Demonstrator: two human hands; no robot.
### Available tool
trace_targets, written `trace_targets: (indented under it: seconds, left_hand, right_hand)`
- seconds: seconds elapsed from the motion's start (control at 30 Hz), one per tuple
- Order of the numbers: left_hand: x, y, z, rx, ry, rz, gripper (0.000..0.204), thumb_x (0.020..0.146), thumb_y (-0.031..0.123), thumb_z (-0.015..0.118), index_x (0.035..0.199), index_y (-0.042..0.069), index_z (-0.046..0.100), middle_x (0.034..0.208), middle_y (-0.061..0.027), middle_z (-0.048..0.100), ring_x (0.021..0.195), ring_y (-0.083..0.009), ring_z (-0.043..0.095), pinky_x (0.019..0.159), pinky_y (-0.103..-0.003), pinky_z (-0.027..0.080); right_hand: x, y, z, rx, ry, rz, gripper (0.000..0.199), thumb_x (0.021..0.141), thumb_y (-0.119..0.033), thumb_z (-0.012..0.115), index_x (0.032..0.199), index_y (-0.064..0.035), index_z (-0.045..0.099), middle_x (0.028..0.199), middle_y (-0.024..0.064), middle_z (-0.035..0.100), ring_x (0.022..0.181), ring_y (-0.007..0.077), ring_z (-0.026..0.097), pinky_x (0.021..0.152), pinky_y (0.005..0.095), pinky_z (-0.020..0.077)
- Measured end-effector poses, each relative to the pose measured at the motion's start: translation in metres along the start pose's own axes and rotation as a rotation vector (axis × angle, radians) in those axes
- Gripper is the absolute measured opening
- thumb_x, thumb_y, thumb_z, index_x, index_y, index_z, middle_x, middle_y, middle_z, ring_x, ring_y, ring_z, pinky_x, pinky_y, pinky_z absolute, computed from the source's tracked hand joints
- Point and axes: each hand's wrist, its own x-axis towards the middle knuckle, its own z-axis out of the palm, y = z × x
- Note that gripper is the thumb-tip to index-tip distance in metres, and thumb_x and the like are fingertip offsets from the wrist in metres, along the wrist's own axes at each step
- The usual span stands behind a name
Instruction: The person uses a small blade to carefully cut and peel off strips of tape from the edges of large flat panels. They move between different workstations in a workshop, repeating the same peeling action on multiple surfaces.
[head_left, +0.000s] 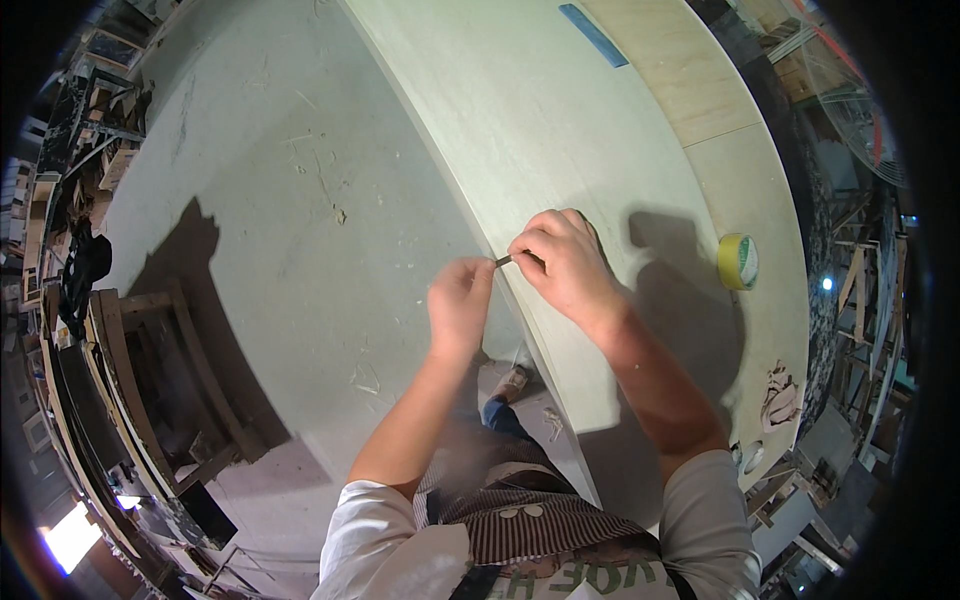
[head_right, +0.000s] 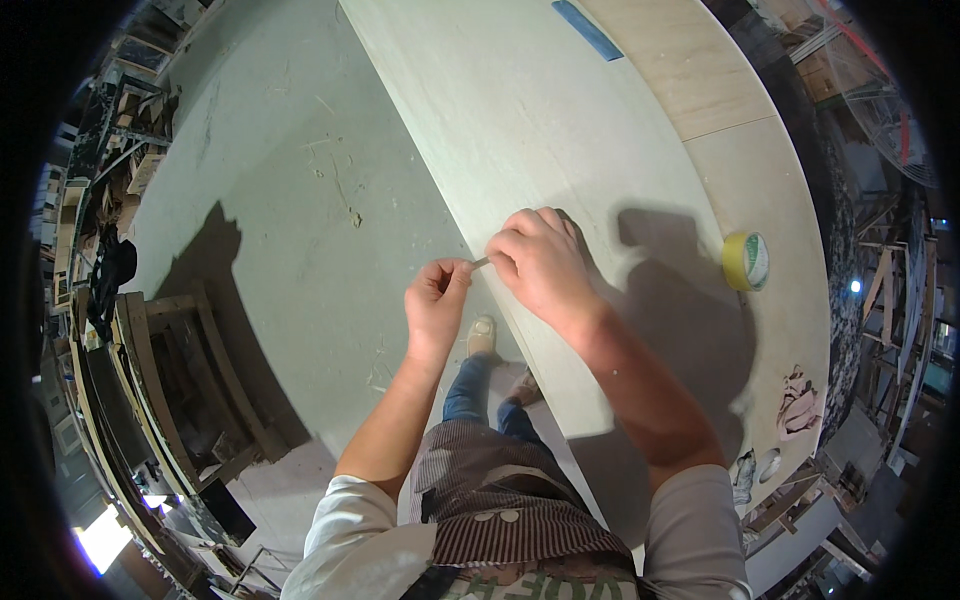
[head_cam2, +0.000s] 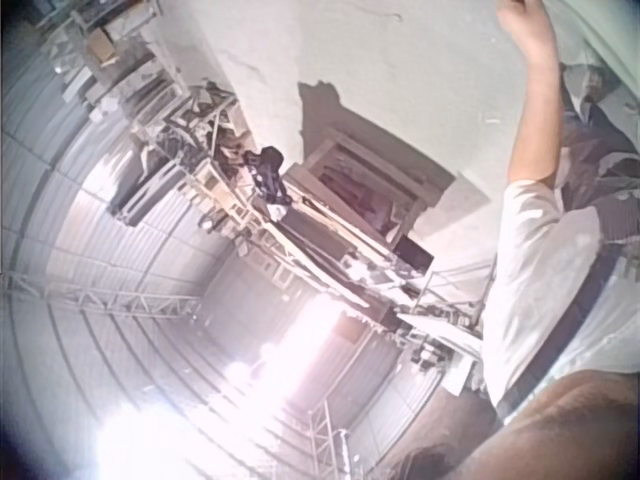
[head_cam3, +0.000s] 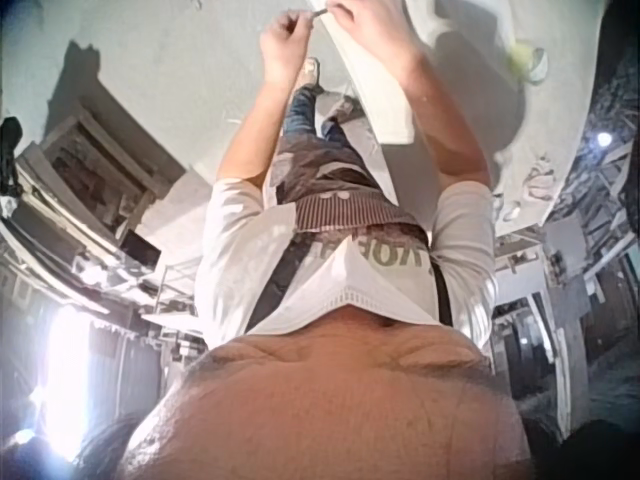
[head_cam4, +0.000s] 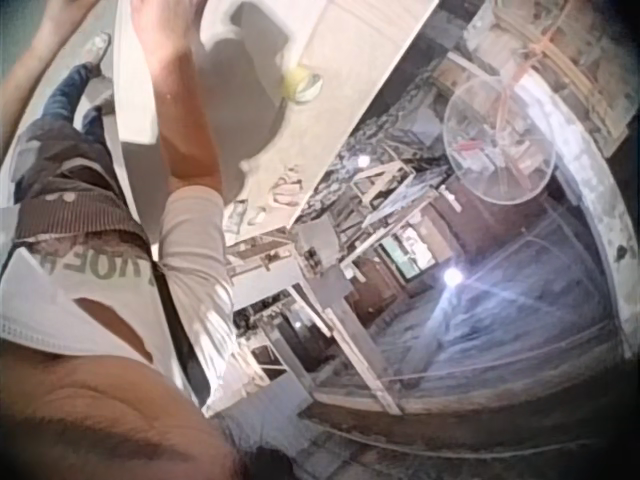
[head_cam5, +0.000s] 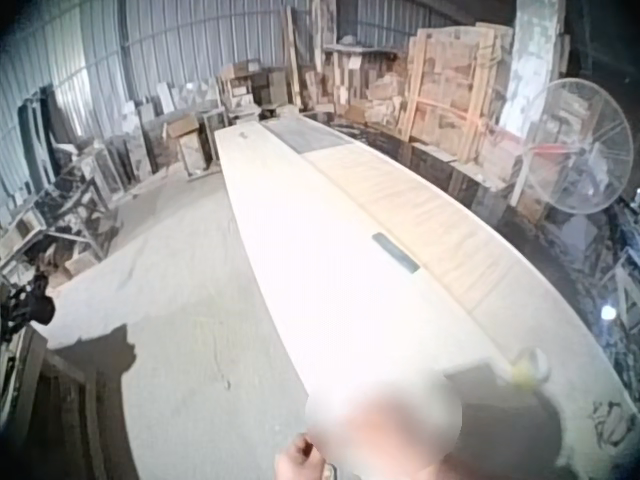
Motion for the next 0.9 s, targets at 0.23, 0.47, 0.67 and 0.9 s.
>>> trace_targets:
  seconds: [0.23, 0.47, 0.67, 0.9]
  left_hand:
    - [0.0, 0.001, -0.006, 0.136, -0.043, 0.074, 0.016, 0.092, 0.016, 0.068, 0.092, 0.001, 0.07, 0.083, -0.0127, 0.069, 0.074, -0.0194, 0.065, 0.07, -0.032, 0.051]
    - [0.0, -0.003, -0.007, 0.025, -0.052, 0.041, 0.012, 0.095, 0.01, 0.068, 0.091, -0.002, 0.067, 0.076, 0.0041, 0.06, 0.068, -0.0026, 0.05, 0.061, -0.02, 0.044]
    - [0.001, 0.003, -0.009, 0.121, -0.051, 0.039, 0.014, 0.089, 0.013, 0.069, 0.088, -0.001, 0.069, 0.081, -0.0145, 0.068, 0.072, -0.0256, 0.065, 0.069, -0.035, 0.052]
    - [-0.004, 0.005, -0.008, 0.14, -0.05, 0.064, 0.011, 0.087, 0.011, 0.07, 0.085, 0.0, 0.068, 0.08, -0.0145, 0.068, 0.073, -0.0268, 0.065, 0.069, -0.037, 0.052]
  right_hand:
    - [0.001, 0.0, 0.004, 0.062, -0.001, 0.008, 0.011, 0.079, -0.002, 0.072, 0.088, -0.0086, 0.07, 0.098, 0.0059, 0.063, 0.094, 0.0289, 0.058, 0.083, 0.0385, 0.0491]
    - [0.002, -0.003, 0.003, 0.096, 0.01, 0.012, 0.006, 0.078, -0.005, 0.07, 0.082, -0.01, 0.069, 0.094, 0.0032, 0.063, 0.093, 0.0278, 0.059, 0.085, 0.0387, 0.049]
    - [0.0, -0.001, 0.006, 0.088, 0.0, 0.018, 0.006, 0.078, -0.004, 0.069, 0.081, -0.0096, 0.068, 0.092, 0.0024, 0.064, 0.092, 0.0271, 0.059, 0.084, 0.0387, 0.0494]
    - [-0.005, 0.0, 0.005, 0.086, -0.003, 0.013, 0.006, 0.078, -0.005, 0.069, 0.081, -0.01, 0.068, 0.092, 0.0019, 0.063, 0.092, 0.0268, 0.059, 0.083, 0.0389, 0.0496]
